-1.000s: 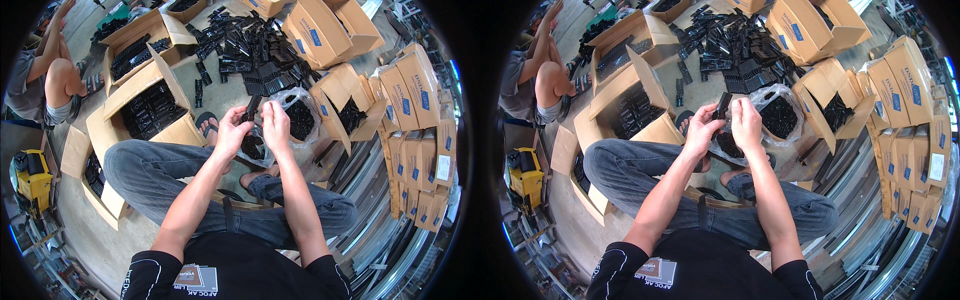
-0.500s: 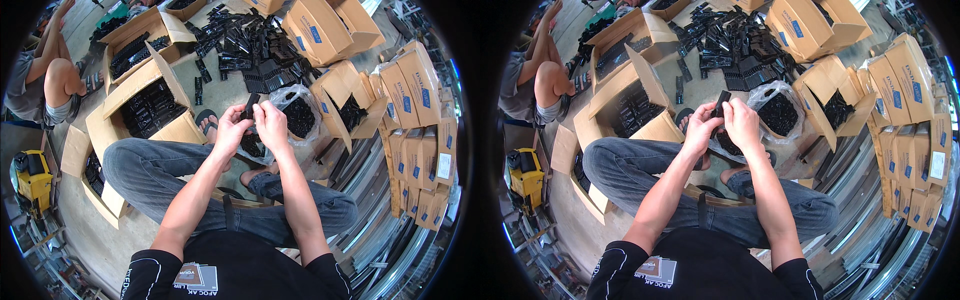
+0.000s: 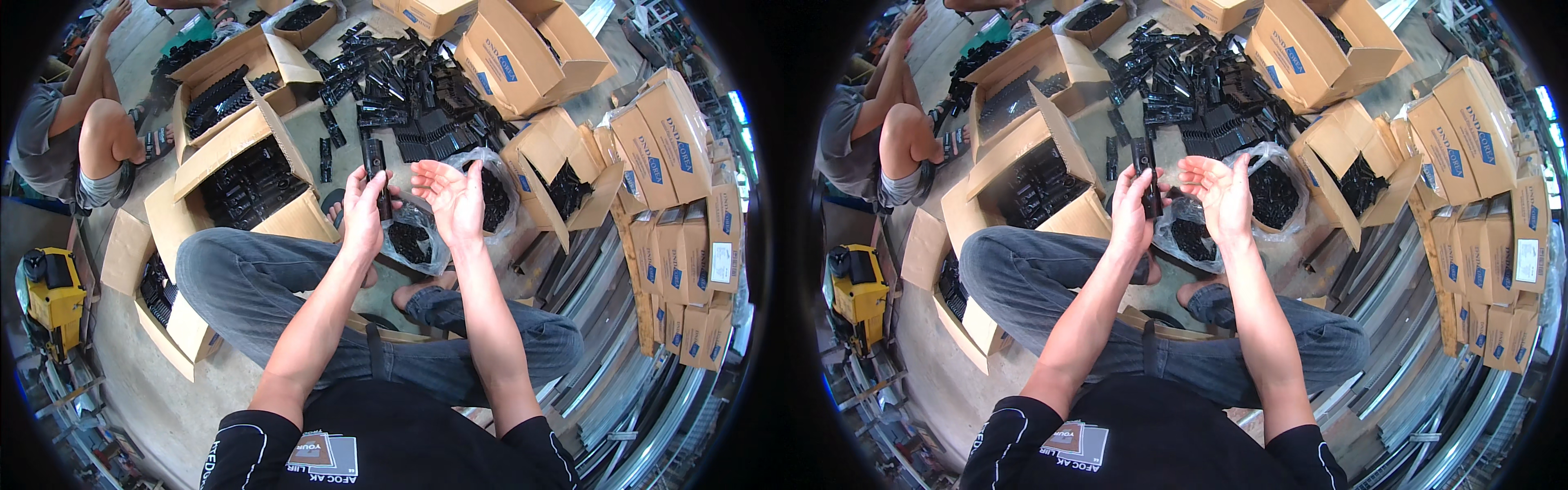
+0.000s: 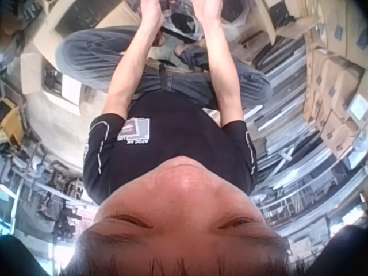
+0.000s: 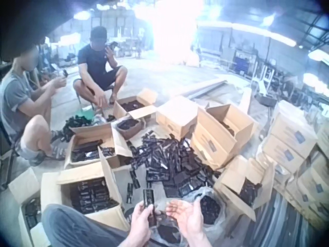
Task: The person sits on the floor and assembles small black metal components by hand, taking pieces from a plastic bag and boxes, and fitting them together.
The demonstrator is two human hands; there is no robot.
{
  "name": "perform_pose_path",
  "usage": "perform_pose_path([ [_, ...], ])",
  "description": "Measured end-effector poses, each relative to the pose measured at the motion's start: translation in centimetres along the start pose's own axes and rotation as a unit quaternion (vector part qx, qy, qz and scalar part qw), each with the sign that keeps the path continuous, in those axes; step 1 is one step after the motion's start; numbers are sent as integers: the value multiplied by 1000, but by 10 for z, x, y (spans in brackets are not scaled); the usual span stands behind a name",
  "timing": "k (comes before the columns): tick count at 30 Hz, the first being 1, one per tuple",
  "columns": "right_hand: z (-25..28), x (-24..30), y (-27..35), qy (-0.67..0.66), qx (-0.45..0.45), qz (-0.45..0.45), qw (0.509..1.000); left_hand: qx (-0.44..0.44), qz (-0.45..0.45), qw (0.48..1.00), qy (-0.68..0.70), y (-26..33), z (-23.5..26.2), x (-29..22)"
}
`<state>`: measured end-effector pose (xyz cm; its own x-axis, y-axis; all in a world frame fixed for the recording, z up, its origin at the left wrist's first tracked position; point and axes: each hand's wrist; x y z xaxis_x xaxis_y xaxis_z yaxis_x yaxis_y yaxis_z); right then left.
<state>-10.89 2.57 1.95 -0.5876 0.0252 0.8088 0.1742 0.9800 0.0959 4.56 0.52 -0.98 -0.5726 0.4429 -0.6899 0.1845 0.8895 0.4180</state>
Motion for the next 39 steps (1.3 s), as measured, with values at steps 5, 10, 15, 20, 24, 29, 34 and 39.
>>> perform_pose_path([
  [5,-15,-1,9,-30,2,15,999,-30,-29,999,-15,4,-8,-14],
  [10,-16,1,23,-15,26,29,999,7,-30,999,25,12,-16,-19],
  [15,-15,-12,41,69,-36,59,995,-33,-98,994,-44,23,-37,-14],
  [20,-17,14,47,248,-28,74,965,-29,-98,991,-90,41,-49,-38],
  [24,28,84,51,463,-106,142,868,28,-49,986,-156,66,-59,-100],
  [29,160,139,62,790,-281,57,542,140,-36,976,-163,105,-91,-187],
  [34,213,146,83,626,-519,-115,570,227,-3,955,-190,106,-119,-232],
  [39,253,153,94,428,-502,-190,727,209,60,952,-216,49,-130,-225],
])
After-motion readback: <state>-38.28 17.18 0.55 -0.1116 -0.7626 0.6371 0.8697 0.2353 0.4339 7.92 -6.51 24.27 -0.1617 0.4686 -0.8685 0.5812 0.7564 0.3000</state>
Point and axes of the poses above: each hand's wrist, its own y-axis away from the middle knuckle, its own z-axis out of the back of the hand, x = y × z, and after that the axes turned 8 degrees about z, right-handed
